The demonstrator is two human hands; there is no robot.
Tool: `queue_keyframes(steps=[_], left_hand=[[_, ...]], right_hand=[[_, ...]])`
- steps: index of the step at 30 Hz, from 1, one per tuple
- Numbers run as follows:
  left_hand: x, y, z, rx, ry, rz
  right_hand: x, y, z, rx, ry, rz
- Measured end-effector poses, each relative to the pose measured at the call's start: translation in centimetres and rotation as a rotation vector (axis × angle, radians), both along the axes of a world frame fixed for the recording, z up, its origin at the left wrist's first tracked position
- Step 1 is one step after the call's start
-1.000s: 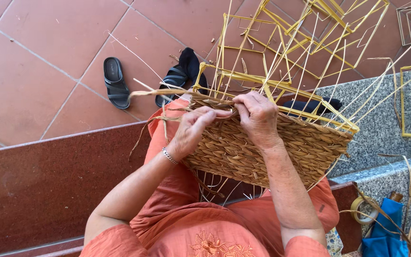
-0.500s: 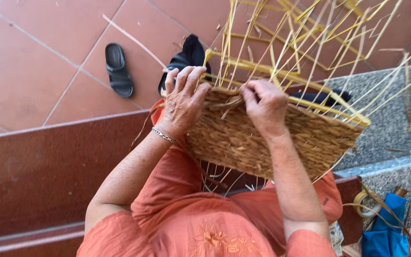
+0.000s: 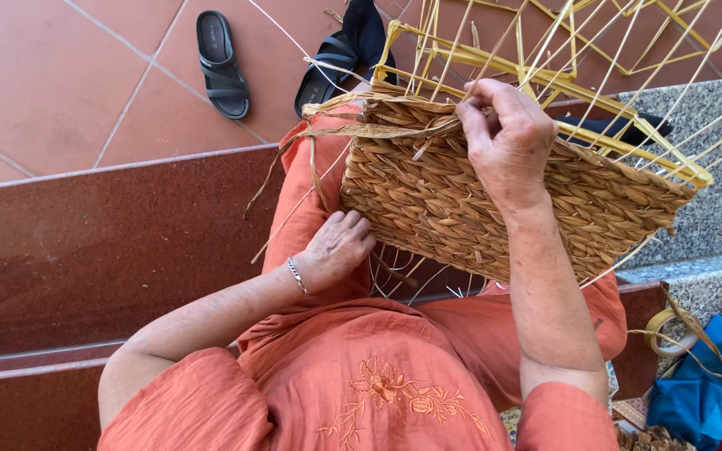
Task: The person weaves a rectangular basket by hand, interlacing dried palm strips through a yellow metal frame. They repeatedly pull and tuck the strips to build up the basket walls, occasionally adjusting the frame and trimming excess material.
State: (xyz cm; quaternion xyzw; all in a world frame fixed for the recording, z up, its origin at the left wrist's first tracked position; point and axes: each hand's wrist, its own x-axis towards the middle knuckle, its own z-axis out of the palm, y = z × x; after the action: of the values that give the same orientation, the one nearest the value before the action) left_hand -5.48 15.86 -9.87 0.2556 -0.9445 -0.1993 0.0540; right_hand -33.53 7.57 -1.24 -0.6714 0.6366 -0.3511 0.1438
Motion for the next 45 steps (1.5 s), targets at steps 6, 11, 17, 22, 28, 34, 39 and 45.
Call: queue_keyframes(steps=[6, 11, 17, 22, 28, 34, 39, 45], left_hand=[[1.2, -4.3, 6.2, 0.097, 0.275, 0.364], [0.5, -6.6, 9.4, 0.145, 0.447, 0.38], [2.4, -7.7, 11.6, 0.31, 0.441, 0.369], [8.5, -9.6, 12.8, 0.327, 0.412, 0.484], [8.3, -9.6, 10.8, 0.71, 0.697, 0.625], [4.8, -9.3, 7.0, 0.537, 0.564, 0.352], [3.7, -8.2, 4.9, 0.241, 0.335, 0.296], [5.0, -8.9, 7.5, 0.291, 0.788, 0.614]], right_hand=[[1.1, 3.4, 3.7, -0.049, -0.097, 0.059], [4.7, 5.3, 5.5, -0.081, 0.005, 0.336], [3.7, 5.8, 4.2, 0.014, 0.051, 0.266], [-0.7, 7.3, 4.4, 0.16, -0.158, 0.05], [1.9, 8.8, 3.5, 0.356, -0.277, 0.115], [1.6, 8.9, 3.2, 0.43, -0.49, 0.021], [0.3, 9.6, 3.1, 0.417, -0.566, -0.044], [1.6, 9.9, 2.1, 0.51, -0.501, 0.05]])
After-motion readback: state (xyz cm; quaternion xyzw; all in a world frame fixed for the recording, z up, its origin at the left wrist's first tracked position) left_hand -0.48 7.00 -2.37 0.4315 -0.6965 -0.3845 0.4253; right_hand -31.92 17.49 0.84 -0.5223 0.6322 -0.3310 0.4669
